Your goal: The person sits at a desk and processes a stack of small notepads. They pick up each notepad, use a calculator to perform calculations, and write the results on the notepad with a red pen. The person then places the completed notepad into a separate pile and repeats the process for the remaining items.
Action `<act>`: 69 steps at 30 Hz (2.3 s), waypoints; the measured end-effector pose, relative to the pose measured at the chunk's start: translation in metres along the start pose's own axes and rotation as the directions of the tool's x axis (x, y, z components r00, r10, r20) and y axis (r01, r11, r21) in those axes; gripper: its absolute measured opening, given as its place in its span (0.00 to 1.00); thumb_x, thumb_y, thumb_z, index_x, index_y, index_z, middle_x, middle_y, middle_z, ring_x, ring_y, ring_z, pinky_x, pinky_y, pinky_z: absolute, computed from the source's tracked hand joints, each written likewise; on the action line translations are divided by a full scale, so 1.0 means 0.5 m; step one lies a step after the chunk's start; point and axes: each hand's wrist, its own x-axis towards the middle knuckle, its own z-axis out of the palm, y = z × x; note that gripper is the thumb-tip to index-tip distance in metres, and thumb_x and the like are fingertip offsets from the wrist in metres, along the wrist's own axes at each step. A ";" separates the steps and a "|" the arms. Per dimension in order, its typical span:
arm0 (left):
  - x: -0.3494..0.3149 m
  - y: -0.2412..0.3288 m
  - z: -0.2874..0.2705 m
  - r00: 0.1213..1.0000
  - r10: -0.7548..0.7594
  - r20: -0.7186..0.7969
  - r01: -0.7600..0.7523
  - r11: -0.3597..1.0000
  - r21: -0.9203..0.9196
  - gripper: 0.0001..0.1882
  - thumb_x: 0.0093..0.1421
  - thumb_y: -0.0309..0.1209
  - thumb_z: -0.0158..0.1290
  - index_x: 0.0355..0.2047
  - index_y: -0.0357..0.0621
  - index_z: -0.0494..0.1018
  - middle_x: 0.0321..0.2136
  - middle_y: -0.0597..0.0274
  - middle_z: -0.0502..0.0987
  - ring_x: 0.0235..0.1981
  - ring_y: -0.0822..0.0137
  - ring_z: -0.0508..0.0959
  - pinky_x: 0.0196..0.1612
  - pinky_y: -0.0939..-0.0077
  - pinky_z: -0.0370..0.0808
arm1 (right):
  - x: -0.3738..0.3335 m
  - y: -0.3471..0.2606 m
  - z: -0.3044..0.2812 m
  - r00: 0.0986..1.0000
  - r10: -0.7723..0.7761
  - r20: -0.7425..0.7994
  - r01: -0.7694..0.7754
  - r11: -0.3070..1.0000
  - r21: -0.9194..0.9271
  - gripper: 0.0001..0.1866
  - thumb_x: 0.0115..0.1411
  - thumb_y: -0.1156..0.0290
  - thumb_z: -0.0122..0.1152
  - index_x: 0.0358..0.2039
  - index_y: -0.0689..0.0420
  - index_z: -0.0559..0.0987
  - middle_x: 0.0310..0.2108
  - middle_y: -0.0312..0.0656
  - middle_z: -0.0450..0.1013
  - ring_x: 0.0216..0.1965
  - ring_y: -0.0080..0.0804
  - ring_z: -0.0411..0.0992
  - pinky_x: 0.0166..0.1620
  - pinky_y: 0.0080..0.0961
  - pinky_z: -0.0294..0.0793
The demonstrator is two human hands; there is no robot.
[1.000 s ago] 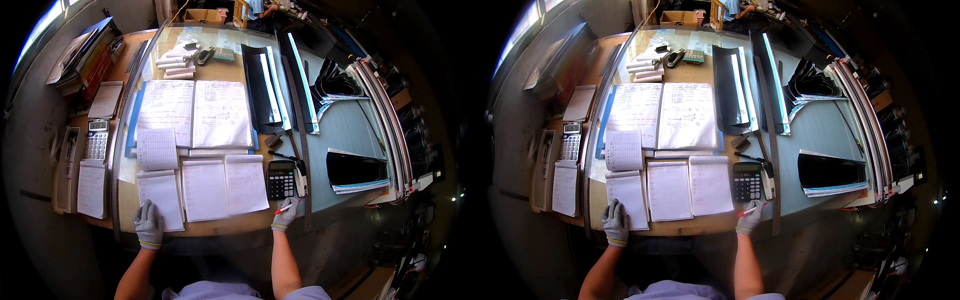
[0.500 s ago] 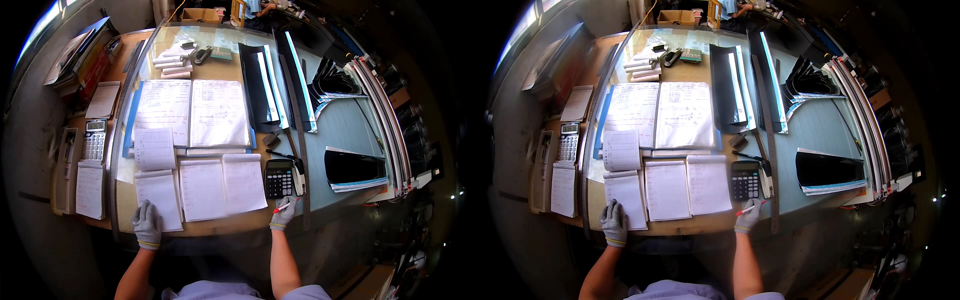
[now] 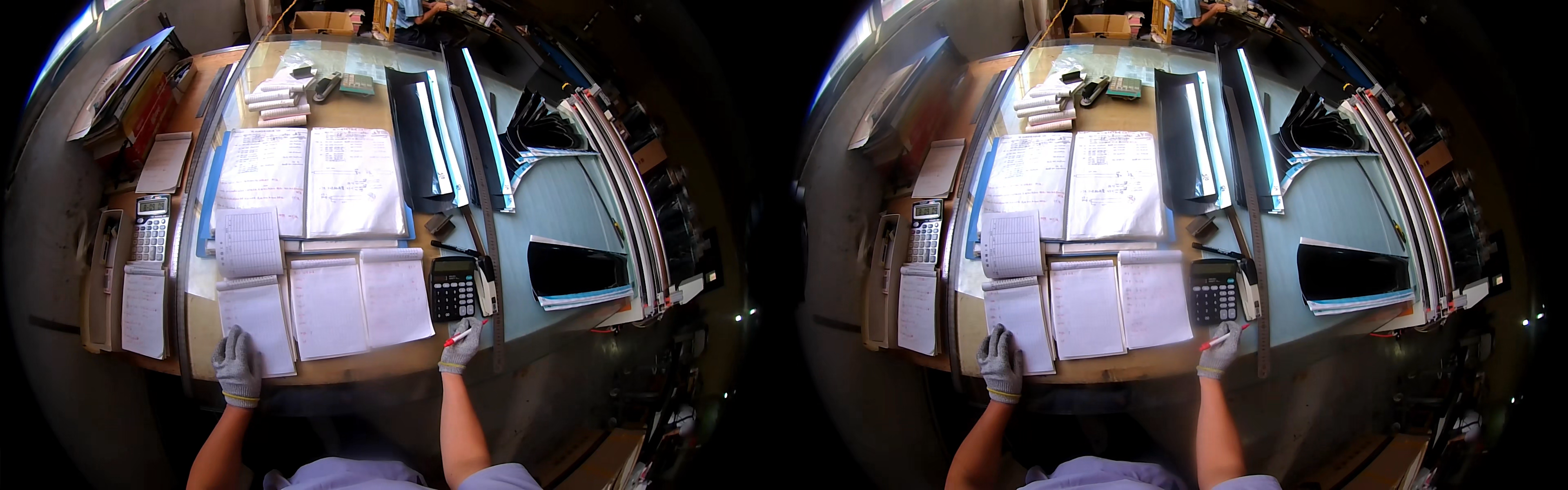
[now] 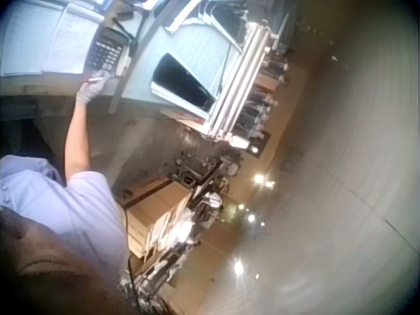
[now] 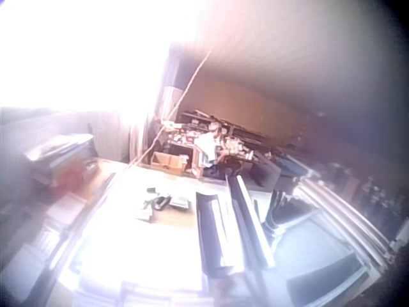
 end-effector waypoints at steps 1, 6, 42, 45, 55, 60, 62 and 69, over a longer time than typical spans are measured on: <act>0.000 0.000 0.000 1.000 -0.001 -0.001 0.001 1.000 0.001 0.26 0.58 0.31 0.60 0.57 0.39 0.73 0.61 0.48 0.73 0.58 0.40 0.72 0.63 0.49 0.67 | -0.003 0.001 -0.004 1.000 -0.007 0.004 0.007 0.999 -0.034 0.07 0.73 0.71 0.48 0.41 0.57 0.75 0.32 0.30 0.63 0.31 0.17 0.61 0.36 0.17 0.64; -0.001 -0.003 0.013 0.999 0.018 -0.035 -0.017 1.000 0.019 0.26 0.57 0.30 0.60 0.57 0.40 0.73 0.61 0.48 0.74 0.58 0.40 0.72 0.62 0.49 0.67 | -0.032 -0.010 0.010 0.958 -0.256 0.132 0.284 0.762 -0.582 0.07 0.69 0.75 0.52 0.46 0.60 0.75 0.40 0.40 0.72 0.41 0.31 0.72 0.47 0.29 0.73; -0.002 -0.003 0.011 1.000 0.002 0.005 -0.002 1.000 0.019 0.26 0.59 0.31 0.58 0.58 0.40 0.73 0.62 0.49 0.73 0.59 0.40 0.71 0.64 0.48 0.66 | 0.039 -0.089 0.122 0.668 -0.483 0.566 0.729 0.271 -0.629 0.10 0.57 0.80 0.59 0.41 0.60 0.76 0.45 0.50 0.76 0.53 0.53 0.71 0.58 0.47 0.69; -0.001 -0.002 0.011 1.000 0.008 -0.010 -0.008 1.000 0.019 0.26 0.59 0.31 0.58 0.58 0.40 0.73 0.62 0.49 0.73 0.59 0.40 0.71 0.64 0.48 0.66 | 0.022 -0.092 0.136 0.675 -0.395 0.624 0.733 0.259 -0.629 0.10 0.56 0.81 0.58 0.40 0.60 0.77 0.45 0.49 0.77 0.54 0.51 0.72 0.58 0.46 0.70; -0.003 0.000 0.009 1.000 -0.017 0.014 0.017 1.000 0.023 0.26 0.59 0.31 0.58 0.59 0.41 0.73 0.62 0.49 0.73 0.59 0.40 0.71 0.64 0.48 0.66 | 0.033 -0.072 0.033 0.695 -0.481 0.534 0.700 0.284 -0.655 0.17 0.57 0.87 0.55 0.47 0.61 0.76 0.46 0.49 0.73 0.51 0.45 0.72 0.57 0.40 0.72; -0.003 -0.005 0.013 1.000 -0.003 0.010 0.003 1.000 0.026 0.27 0.59 0.31 0.58 0.59 0.41 0.72 0.62 0.49 0.73 0.60 0.40 0.71 0.64 0.49 0.66 | 0.102 -0.073 0.082 0.772 -0.451 0.448 0.632 0.478 -0.610 0.15 0.60 0.82 0.57 0.49 0.62 0.75 0.51 0.53 0.75 0.52 0.51 0.73 0.56 0.42 0.73; -0.003 -0.005 0.014 1.000 -0.003 0.012 0.003 1.000 0.023 0.27 0.59 0.31 0.58 0.59 0.41 0.72 0.62 0.50 0.73 0.60 0.41 0.71 0.64 0.49 0.66 | 0.121 -0.064 0.091 0.810 -0.409 0.421 0.587 0.560 -0.584 0.15 0.62 0.82 0.57 0.49 0.62 0.75 0.54 0.54 0.74 0.54 0.49 0.74 0.57 0.38 0.75; -0.002 -0.004 0.012 1.000 -0.011 0.012 0.011 1.000 0.022 0.26 0.59 0.31 0.58 0.58 0.42 0.73 0.63 0.50 0.72 0.60 0.41 0.71 0.64 0.48 0.65 | 0.117 -0.088 0.106 0.754 -0.406 0.516 0.657 0.459 -0.598 0.12 0.61 0.82 0.58 0.46 0.61 0.75 0.53 0.54 0.75 0.55 0.51 0.73 0.59 0.41 0.72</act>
